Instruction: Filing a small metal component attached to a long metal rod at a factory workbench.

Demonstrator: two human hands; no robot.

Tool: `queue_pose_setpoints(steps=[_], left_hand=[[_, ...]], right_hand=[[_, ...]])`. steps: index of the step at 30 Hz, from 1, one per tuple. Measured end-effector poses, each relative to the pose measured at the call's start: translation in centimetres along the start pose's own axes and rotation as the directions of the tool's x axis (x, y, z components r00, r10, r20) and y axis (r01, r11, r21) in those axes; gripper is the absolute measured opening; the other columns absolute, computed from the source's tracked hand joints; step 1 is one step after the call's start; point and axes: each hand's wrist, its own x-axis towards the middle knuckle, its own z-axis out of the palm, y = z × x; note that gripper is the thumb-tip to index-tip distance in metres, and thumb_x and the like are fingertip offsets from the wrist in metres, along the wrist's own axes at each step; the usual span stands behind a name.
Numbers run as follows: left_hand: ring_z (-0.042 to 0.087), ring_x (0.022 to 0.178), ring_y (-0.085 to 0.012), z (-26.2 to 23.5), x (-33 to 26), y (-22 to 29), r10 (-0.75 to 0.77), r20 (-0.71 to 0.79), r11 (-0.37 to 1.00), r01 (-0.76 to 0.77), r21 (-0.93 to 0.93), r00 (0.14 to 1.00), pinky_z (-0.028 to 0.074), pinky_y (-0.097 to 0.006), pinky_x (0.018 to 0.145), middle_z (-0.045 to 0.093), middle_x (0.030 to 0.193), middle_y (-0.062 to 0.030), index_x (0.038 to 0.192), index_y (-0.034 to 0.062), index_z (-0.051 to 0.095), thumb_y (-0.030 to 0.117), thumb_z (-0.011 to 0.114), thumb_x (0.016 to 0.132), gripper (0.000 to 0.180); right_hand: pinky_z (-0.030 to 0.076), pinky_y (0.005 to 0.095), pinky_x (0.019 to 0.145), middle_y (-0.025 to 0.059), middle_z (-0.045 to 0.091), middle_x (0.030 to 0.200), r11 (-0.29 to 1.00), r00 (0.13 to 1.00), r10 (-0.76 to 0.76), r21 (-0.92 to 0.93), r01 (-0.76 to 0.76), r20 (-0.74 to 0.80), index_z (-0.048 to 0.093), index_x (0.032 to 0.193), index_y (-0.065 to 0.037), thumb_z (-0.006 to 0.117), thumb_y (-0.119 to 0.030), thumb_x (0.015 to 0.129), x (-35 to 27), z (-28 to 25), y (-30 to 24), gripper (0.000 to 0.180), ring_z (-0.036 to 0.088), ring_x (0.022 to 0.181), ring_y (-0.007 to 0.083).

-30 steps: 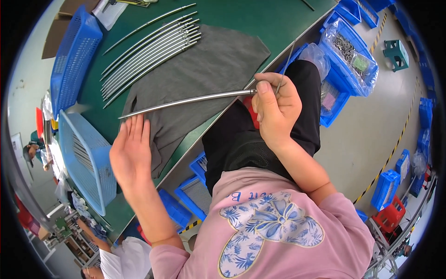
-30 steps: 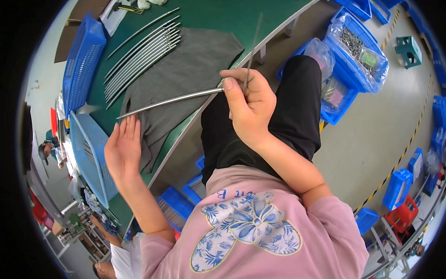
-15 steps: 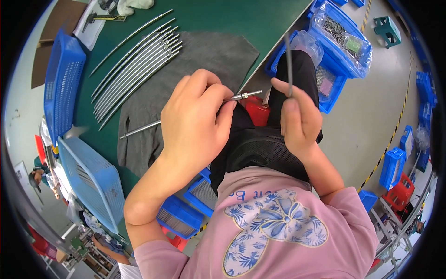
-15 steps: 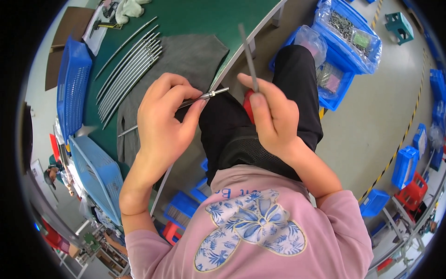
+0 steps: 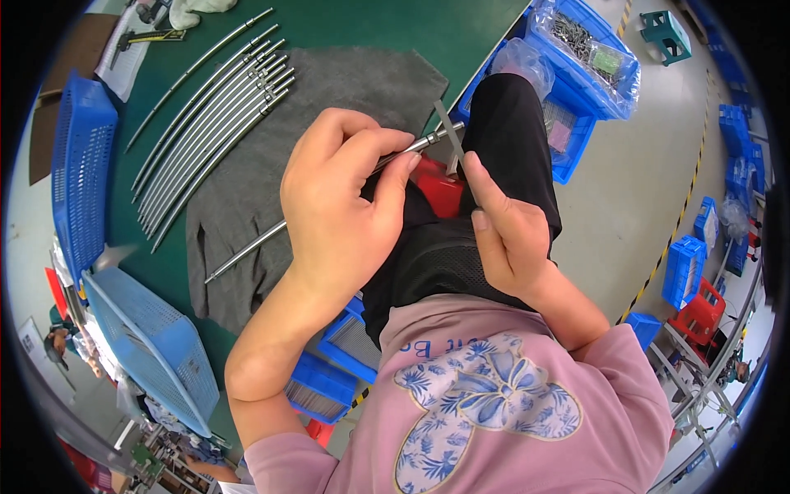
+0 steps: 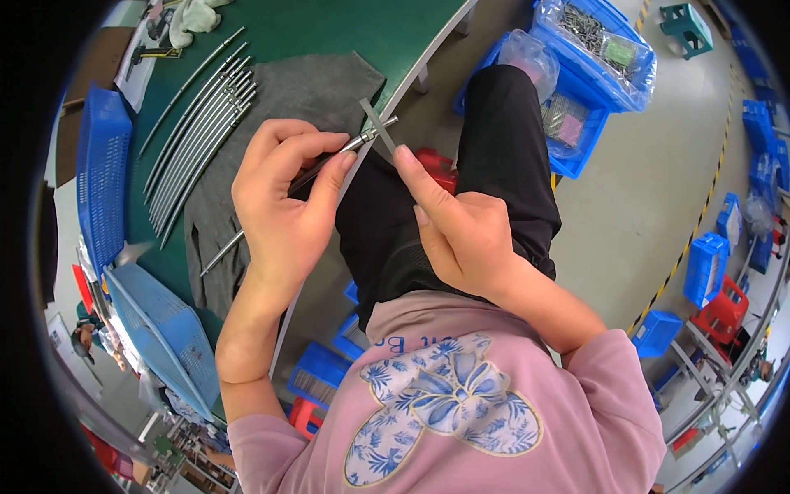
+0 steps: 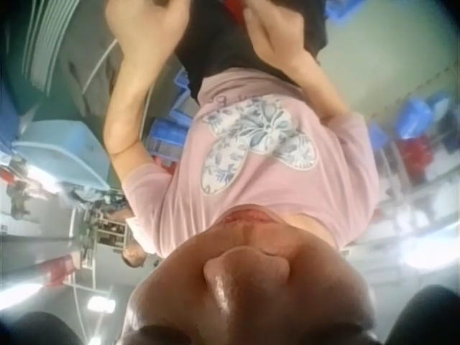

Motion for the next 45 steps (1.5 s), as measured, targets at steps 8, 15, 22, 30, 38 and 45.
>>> queue_pose_setpoints(steps=[8,15,22,30,38,45], left_hand=[[0.057,0.068,-0.0181,0.7,-0.2,-0.2,-0.016,-0.047,0.999,0.014,-0.041,0.999,0.045,-0.028,0.06,0.057,0.078,-0.0063,0.083,0.0011,0.067,-0.003,0.071,0.07,0.014],[0.053,0.066,-0.0234,1.0,0.0,-0.1,-0.022,-0.082,0.994,0.013,-0.111,0.996,0.041,-0.033,0.057,0.055,0.073,-0.0055,0.073,0.0029,0.064,-0.002,0.071,0.066,0.011],[0.052,0.065,-0.0245,0.9,0.2,-0.1,-0.023,-0.073,0.995,0.016,-0.1,0.997,0.041,-0.034,0.057,0.055,0.072,-0.0058,0.069,0.002,0.061,-0.004,0.07,0.065,0.012],[0.051,0.063,-0.0243,1.0,0.0,-0.3,-0.024,-0.084,0.994,0.015,-0.106,0.996,0.04,-0.034,0.056,0.054,0.071,-0.006,0.069,0.0016,0.059,-0.005,0.07,0.067,0.013],[0.051,0.064,-0.0248,1.2,0.0,-0.3,-0.031,-0.101,0.994,0.021,-0.105,0.994,0.039,-0.035,0.056,0.052,0.07,-0.006,0.067,0.0024,0.057,-0.004,0.07,0.067,0.014],[0.051,0.065,-0.0144,0.9,-0.2,-0.1,-0.019,-0.049,0.997,0.015,-0.082,0.999,0.041,-0.023,0.056,0.052,0.077,-0.0063,0.075,-0.003,0.059,-0.01,0.068,0.071,0.013]], right_hand=[[0.036,0.0307,0.041,0.0057,0.043,0.05,0.999,0.999,0.036,-0.014,-0.036,0.016,0.053,0.13,0.001,0.057,0.008,0.072,-0.6,0.4,-0.4,0.059,0.041,0.037,0.0194],[0.033,0.0295,0.039,0.0031,0.04,0.047,0.988,0.998,0.02,-0.157,-0.01,0.061,0.056,0.128,-0.001,0.057,0.006,0.067,-0.2,-0.7,-0.8,0.061,0.04,0.035,0.0178],[0.032,0.0287,0.039,-0.001,0.038,0.044,0.92,0.996,-0.062,-0.383,0.08,0.06,0.058,0.127,-0.005,0.058,0.002,0.063,1.7,-0.7,-1.7,0.064,0.038,0.035,0.0158],[0.032,0.0287,0.039,-0.0003,0.036,0.044,0.89,0.987,0.012,-0.451,0.062,0.16,0.061,0.124,-0.004,0.059,0.001,0.062,1.5,-1.4,-2.8,0.062,0.039,0.035,0.0143],[0.035,0.0331,0.043,0.0074,0.052,0.058,0.909,0.948,0.147,-0.417,-0.016,0.284,0.055,0.128,0.002,0.057,0.007,0.073,1.0,-2.5,-3.6,0.055,0.043,0.041,0.0202],[0.033,0.0304,0.04,0.0057,0.049,0.057,0.917,0.981,0.017,-0.395,0.062,0.194,0.056,0.127,0.0,0.057,0.005,0.067,1.7,-1.5,-2.3,0.06,0.04,0.037,0.0165]])
